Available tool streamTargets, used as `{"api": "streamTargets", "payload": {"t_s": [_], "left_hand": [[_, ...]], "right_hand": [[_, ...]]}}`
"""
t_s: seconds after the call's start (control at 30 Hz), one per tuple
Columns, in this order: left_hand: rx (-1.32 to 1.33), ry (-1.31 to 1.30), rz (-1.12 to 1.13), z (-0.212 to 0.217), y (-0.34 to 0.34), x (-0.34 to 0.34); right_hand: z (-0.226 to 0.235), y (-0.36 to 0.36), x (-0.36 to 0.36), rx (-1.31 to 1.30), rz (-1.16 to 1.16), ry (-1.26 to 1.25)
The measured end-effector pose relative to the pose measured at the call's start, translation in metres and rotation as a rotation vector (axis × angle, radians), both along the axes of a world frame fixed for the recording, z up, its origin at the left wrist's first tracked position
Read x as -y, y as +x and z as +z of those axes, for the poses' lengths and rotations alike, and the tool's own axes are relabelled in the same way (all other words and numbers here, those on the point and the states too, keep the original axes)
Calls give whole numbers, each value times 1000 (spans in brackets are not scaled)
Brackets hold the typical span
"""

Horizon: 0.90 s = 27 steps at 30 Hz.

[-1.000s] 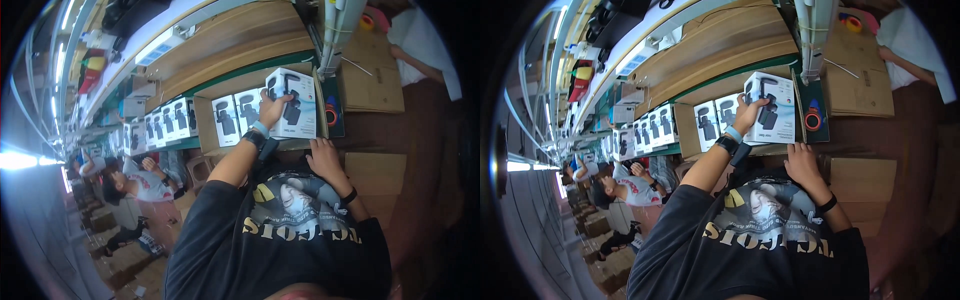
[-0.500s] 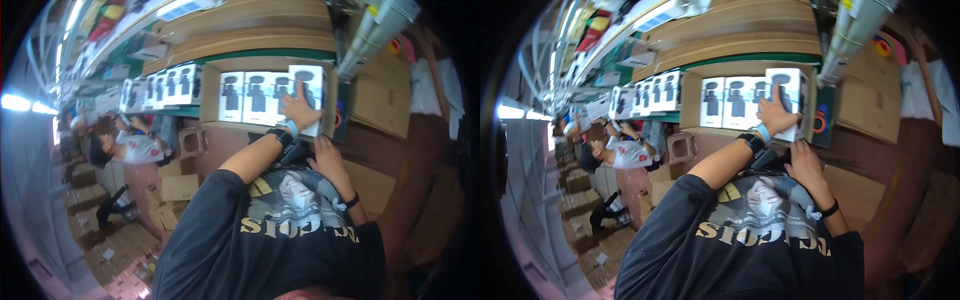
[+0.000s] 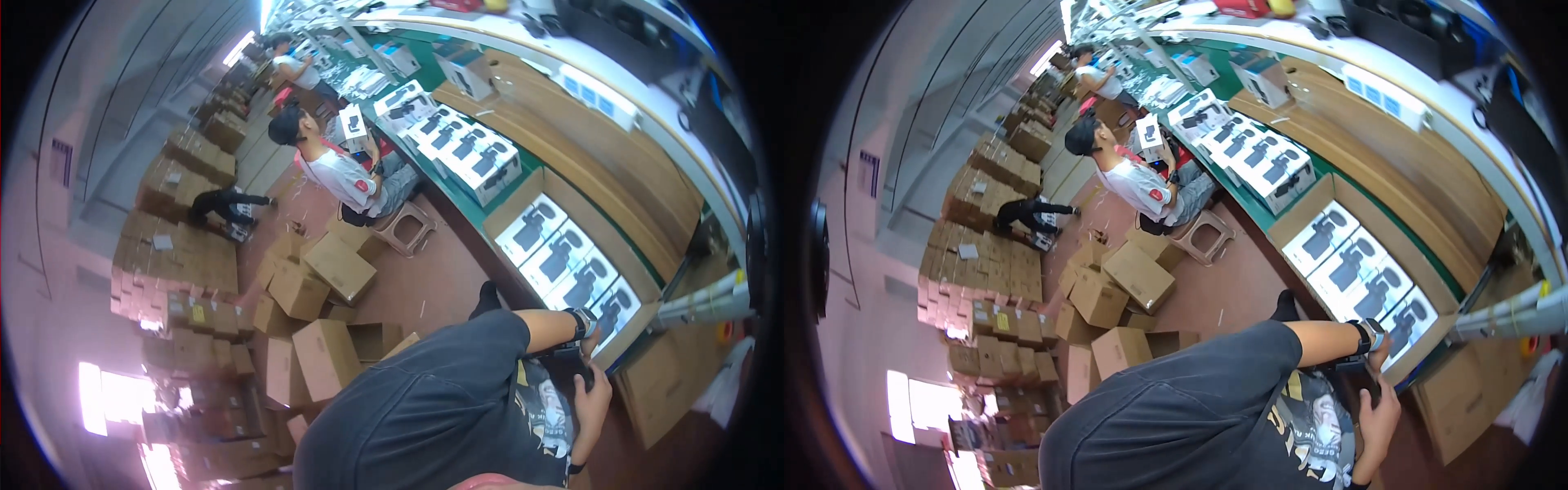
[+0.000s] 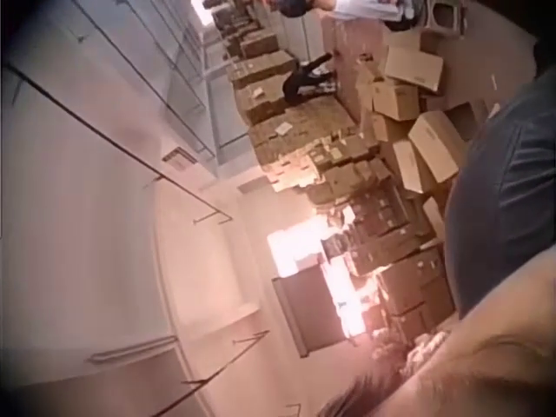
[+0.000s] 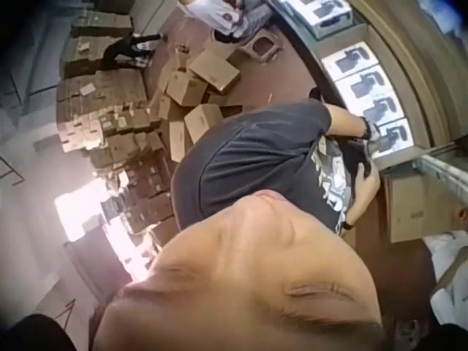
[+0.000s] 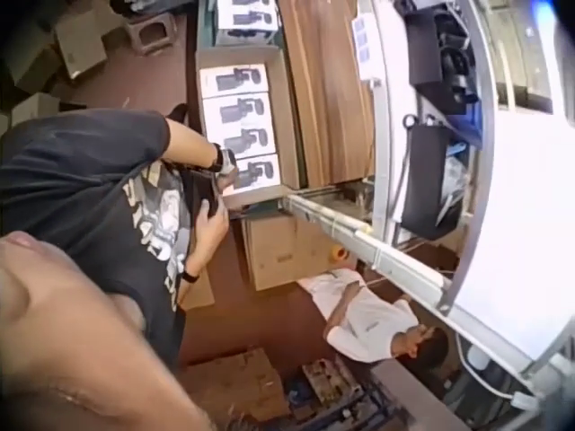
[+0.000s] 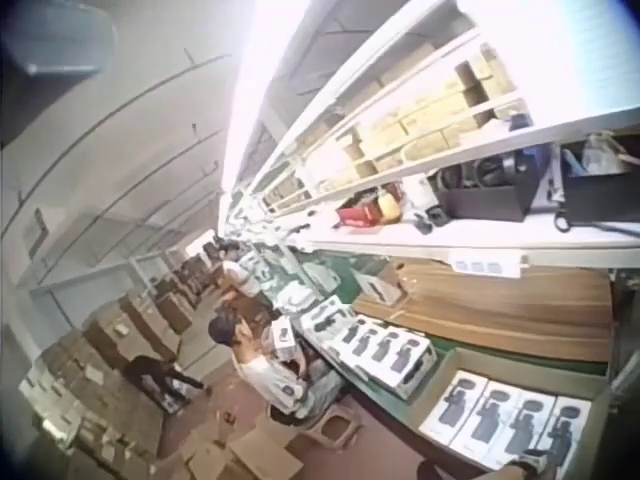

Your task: The person places boxes into a cardboard carton, closes the flaps, and seals the seams with a tape dispenser before repeating the process with a second carton.

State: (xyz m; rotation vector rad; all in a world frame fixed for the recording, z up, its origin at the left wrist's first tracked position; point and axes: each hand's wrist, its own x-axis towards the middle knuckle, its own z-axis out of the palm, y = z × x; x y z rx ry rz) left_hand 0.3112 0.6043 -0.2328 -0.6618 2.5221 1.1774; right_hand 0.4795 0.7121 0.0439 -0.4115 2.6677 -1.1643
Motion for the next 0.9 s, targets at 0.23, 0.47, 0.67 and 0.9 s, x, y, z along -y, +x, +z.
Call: {"api": "streamTargets", "payload": {"t_s": [0.23, 0.47, 0.67, 0.9], "left_hand": [[-647, -78, -448, 221, -72, 83], [-448, -547, -255, 227, -145, 257], [-467, -308, -511, 218, -173, 262], [-362, -222, -578, 222, -201, 293]], "right_hand": [[-95, -23, -102, 61, -932, 12], [-158, -87, -125, 190, -587, 107], [-134, -51, -143, 271, -759, 191], [-120, -48, -74, 171, -1012, 173]]}}
